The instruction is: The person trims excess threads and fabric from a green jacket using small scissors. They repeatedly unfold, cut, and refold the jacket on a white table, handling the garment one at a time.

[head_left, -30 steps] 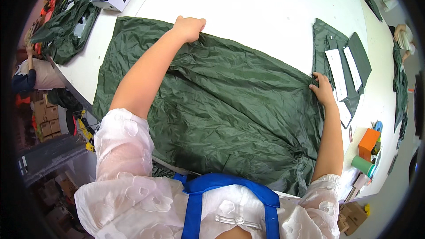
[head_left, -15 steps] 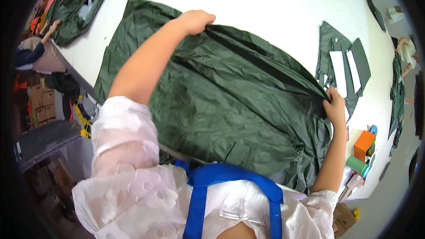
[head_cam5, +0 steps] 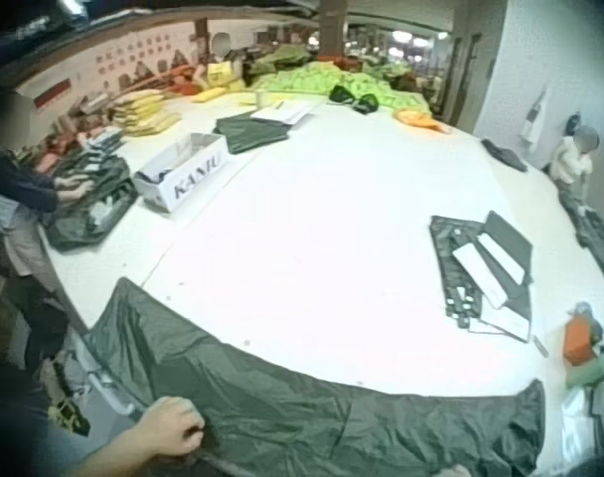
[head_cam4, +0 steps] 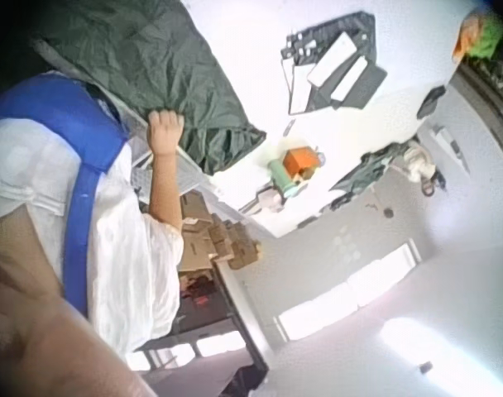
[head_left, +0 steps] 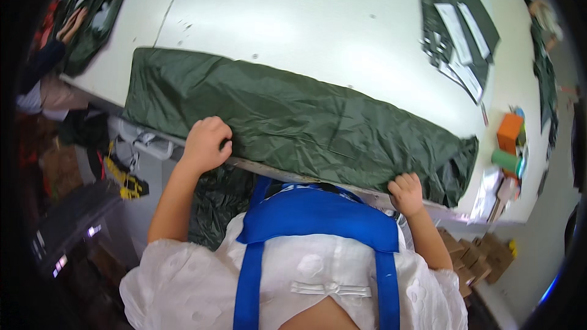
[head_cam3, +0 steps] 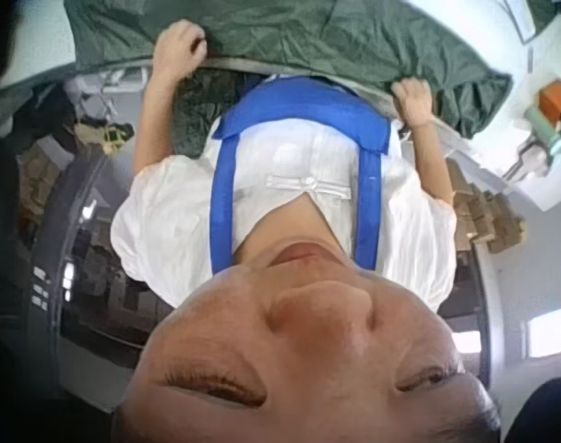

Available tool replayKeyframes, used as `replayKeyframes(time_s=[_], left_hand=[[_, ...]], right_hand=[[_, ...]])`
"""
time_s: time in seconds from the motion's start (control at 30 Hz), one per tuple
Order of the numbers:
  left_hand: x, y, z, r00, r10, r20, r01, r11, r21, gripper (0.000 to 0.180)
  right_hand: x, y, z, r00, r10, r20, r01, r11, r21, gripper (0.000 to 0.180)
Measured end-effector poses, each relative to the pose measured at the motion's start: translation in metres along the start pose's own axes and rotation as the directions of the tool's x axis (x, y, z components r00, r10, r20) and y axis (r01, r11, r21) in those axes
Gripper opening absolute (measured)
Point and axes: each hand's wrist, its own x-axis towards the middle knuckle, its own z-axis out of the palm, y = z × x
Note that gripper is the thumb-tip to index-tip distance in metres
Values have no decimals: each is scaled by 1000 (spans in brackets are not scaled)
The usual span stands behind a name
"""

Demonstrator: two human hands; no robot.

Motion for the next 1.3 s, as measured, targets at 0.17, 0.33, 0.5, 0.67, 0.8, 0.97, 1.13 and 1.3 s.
replayKeyframes(time_s=[0.17,0.33,0.5,0.67,0.8,0.97,1.13,1.3], left_hand=[[15,49,64,1000,-15,11,13,984,177,65],[16,41,105,1000,-26,-7,27,964,266,69],[19,41,109,1000,-16,23,8,949,316,67],[16,39,119,1000,-16,-17,20,944,330,68],[28,43,120,1000,5,-18,1,948,320,68],[32,44,124,999,27,-44,-12,951,309,70],[18,45,118,997,-43,-67,62,949,310,71],[20,42,115,998,-61,-31,68,949,306,68]], right_hand=[[12,20,-14,958,-9,286,-70,962,263,27],[-20,146,-57,722,604,-339,-539,797,271,43],[-69,247,-39,783,614,102,-616,788,-17,37],[-76,274,-30,717,685,-129,-679,728,91,20],[-89,281,6,677,683,-276,-705,709,25,19],[-86,258,-24,708,703,-68,-705,698,-127,28],[17,85,-56,848,470,-246,-441,882,164,68],[115,-67,33,993,35,-113,-13,982,187,65]])
